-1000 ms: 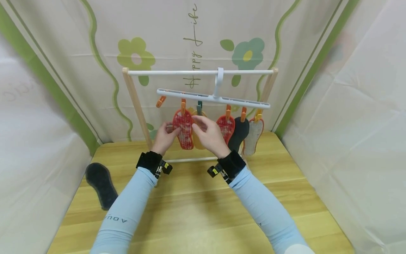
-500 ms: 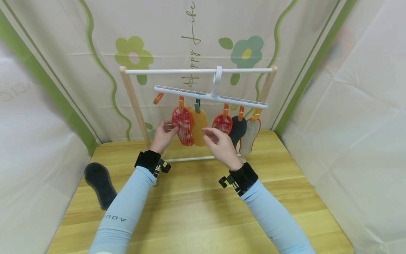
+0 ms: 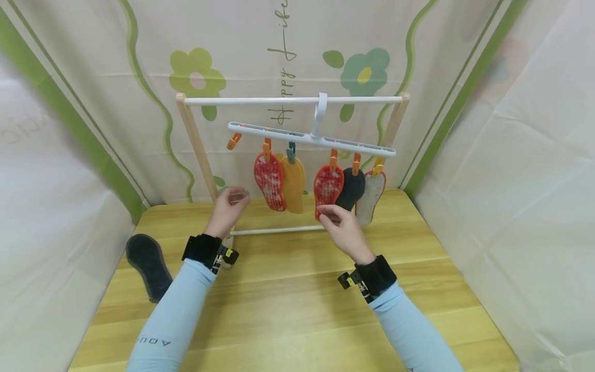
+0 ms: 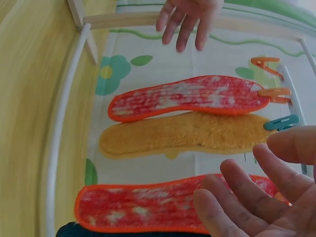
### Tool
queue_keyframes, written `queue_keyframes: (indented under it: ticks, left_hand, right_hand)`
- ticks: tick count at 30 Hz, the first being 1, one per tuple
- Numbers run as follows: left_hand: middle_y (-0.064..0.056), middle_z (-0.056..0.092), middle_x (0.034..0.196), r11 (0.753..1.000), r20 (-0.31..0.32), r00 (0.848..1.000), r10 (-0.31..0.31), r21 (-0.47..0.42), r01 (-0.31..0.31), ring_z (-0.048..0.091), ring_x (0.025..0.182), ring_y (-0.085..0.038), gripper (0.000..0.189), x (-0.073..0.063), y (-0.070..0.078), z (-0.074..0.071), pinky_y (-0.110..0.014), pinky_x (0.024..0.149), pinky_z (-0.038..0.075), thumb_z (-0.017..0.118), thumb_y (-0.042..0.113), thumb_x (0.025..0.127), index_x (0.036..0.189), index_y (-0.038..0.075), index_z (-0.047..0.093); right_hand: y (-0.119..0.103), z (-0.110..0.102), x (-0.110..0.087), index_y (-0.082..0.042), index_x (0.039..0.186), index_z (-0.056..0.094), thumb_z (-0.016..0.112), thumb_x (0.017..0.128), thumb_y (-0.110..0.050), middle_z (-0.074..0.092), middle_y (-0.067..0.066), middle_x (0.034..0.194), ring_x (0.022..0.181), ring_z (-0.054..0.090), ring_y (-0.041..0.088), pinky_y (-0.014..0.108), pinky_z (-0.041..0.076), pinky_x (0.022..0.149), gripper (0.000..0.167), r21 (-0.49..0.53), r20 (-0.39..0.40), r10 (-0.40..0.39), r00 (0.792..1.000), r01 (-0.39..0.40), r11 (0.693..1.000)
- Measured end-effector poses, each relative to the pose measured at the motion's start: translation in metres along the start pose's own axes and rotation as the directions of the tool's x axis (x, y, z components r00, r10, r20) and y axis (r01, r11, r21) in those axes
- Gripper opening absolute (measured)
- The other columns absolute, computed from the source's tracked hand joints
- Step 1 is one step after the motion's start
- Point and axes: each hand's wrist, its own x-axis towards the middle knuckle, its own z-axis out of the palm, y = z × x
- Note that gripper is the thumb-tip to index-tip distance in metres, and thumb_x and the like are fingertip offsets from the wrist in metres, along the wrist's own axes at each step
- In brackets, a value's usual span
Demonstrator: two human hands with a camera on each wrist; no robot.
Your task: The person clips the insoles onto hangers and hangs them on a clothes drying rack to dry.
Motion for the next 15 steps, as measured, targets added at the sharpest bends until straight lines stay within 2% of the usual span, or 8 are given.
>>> queue_keyframes:
  ticks: [6,10,13,15]
  left_hand:
    - [-0.023,0.054,0.134,1.000,-0.072,0.997,0.002,0.022,0.000,0.051,0.123,-0.034,0.047,-0.039,-0.014,-0.019,-0.042,0.102,0.042,0.059,0.023,0.102,0.141,0.000,0.045]
    - [-0.023,0.055,0.132,0.998,-0.139,0.990,-0.013,0.061,0.022,0.052,0.123,-0.032,0.045,-0.067,-0.026,-0.034,-0.033,0.099,0.043,0.057,0.022,0.103,0.138,-0.003,0.046]
    - [-0.021,0.056,0.131,0.989,-0.182,0.982,-0.040,0.132,0.064,0.052,0.123,-0.033,0.046,-0.089,-0.036,-0.047,-0.037,0.099,0.045,0.056,0.028,0.103,0.137,-0.002,0.047]
    - [-0.019,0.057,0.131,0.976,-0.212,0.976,-0.051,0.195,0.094,0.053,0.122,-0.033,0.047,-0.103,-0.043,-0.056,-0.043,0.098,0.046,0.055,0.033,0.103,0.137,0.001,0.048]
  right_hand:
    - [0.014,-0.009,-0.016,0.004,0.125,0.063,0.058,0.101,-0.008,0.065,0.019,0.120,0.108,0.063,0.033,0.046,0.051,0.093,0.027,0.014,0.003,0.048,0.999,-0.049,0.999]
    - [0.001,-0.017,-0.031,0.006,0.125,0.062,0.055,0.102,-0.004,0.063,0.023,0.120,0.109,0.061,0.038,0.048,0.050,0.094,0.026,0.010,0.014,0.091,0.996,-0.091,0.996]
    - [-0.006,-0.022,-0.043,0.007,0.123,0.062,0.055,0.101,-0.002,0.063,0.024,0.119,0.108,0.062,0.037,0.047,0.051,0.093,0.025,-0.035,0.010,0.097,0.995,-0.097,0.995]
    - [0.010,-0.023,-0.046,0.005,0.123,0.063,0.056,0.101,-0.005,0.063,0.023,0.119,0.108,0.062,0.036,0.048,0.052,0.093,0.025,-0.055,0.000,0.097,0.995,-0.096,0.994]
